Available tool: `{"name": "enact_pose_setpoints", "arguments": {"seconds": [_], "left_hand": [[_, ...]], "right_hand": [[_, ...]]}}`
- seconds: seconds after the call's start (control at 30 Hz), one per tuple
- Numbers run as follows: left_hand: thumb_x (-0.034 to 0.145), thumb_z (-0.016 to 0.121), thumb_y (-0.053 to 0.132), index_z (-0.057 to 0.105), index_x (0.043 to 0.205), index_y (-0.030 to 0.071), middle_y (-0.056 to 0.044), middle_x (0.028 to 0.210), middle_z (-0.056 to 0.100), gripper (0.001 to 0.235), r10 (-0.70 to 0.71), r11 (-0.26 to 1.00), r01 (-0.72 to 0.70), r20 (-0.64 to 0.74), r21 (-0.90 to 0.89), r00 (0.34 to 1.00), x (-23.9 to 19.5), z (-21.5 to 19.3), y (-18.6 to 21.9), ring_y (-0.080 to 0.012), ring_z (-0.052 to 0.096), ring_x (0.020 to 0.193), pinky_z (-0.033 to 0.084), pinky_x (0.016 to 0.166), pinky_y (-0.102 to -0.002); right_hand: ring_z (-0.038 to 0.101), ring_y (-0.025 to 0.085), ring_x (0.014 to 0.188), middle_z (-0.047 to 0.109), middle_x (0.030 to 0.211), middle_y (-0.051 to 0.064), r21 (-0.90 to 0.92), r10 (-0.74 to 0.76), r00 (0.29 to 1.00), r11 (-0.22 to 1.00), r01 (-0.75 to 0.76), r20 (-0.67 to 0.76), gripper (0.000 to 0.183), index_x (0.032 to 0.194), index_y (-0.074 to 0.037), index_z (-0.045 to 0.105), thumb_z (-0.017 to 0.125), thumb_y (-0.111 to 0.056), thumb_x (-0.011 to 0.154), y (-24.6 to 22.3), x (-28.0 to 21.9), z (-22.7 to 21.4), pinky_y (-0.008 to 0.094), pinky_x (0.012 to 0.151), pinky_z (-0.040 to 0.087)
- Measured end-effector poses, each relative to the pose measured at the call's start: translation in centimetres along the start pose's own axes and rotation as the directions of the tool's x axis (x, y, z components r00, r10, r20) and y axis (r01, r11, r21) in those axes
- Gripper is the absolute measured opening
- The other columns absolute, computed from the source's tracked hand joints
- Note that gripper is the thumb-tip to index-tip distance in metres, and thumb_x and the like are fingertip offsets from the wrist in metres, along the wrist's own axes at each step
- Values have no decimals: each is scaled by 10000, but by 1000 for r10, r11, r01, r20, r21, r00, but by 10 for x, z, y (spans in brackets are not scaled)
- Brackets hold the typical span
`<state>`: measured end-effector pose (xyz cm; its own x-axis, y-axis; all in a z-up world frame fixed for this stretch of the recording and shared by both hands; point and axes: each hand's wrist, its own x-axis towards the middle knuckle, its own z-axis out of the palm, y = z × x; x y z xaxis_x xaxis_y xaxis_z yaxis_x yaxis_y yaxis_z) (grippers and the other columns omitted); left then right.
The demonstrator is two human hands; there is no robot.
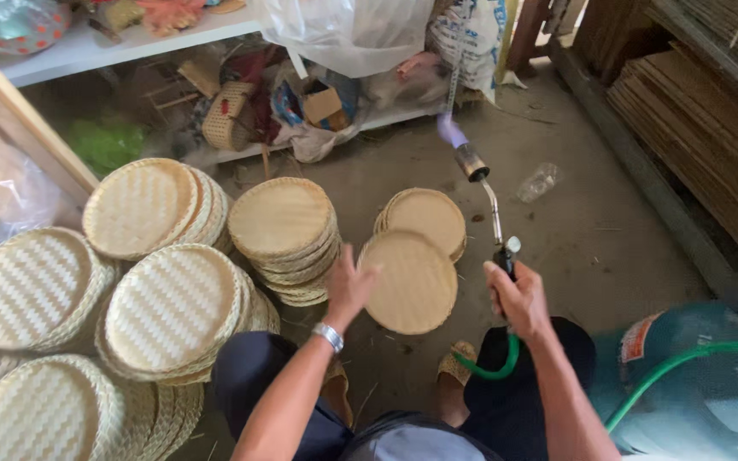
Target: The person uses a handheld propane torch to heat the surface of stacked woven baskets. They pick up each basket, pass the flame over its surface, and place it back on the stack. The process is repeated for multiple baskets.
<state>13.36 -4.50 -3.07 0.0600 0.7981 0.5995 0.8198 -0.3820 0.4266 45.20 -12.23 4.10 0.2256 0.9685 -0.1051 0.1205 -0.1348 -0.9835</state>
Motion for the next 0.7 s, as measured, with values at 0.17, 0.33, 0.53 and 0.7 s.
{"name": "enact_pose_setpoints", "arguments": {"seconds": [0.17, 0.33, 0.53, 0.7], "left_hand": [[936, 765, 287, 639, 1322, 18, -126, 1120, 701, 488, 116, 856, 22, 234, -517, 965, 21, -26, 116, -218, 704, 965, 595, 808, -325], [891, 791, 233, 618, 1260, 8, -130, 1116, 629, 465, 391, 782, -331, 3, -529, 920, 35, -54, 178, -276, 656, 956, 563, 816, -368], [925, 765, 189, 629, 1240, 15, -126, 1102, 639, 385, 331, 827, -265, 49, -496, 942, 32, -54, 180, -283, 679, 969, 572, 819, -364], [940, 738, 154, 654, 1200, 0, -135, 1093, 661, 313, 329, 844, -258, 74, -471, 942, 26, -53, 173, -287, 692, 971, 578, 825, -376]], "right_hand": [[503, 94, 510, 545, 656, 7, 43, -27, 999, 999, 28, -35, 244, 962, -24, 592, 673, -253, 980, 6, -24, 28, 287, 438, 402], [664, 64, 702, 701, 846, -32, -103, -294, 955, 952, 288, -45, 249, 1126, -10, 635, 660, -155, 925, 8, -40, 51, 264, 582, 557], [477, 89, 618, 568, 680, 38, -156, -233, 968, 964, 216, -96, 156, 1011, 9, 620, 665, -123, 943, 18, -49, 61, 283, 530, 438], [482, 80, 631, 561, 697, 23, -105, -232, 970, 969, 224, -73, 130, 1002, 6, 621, 657, -95, 928, 22, -49, 67, 284, 526, 431]]}}
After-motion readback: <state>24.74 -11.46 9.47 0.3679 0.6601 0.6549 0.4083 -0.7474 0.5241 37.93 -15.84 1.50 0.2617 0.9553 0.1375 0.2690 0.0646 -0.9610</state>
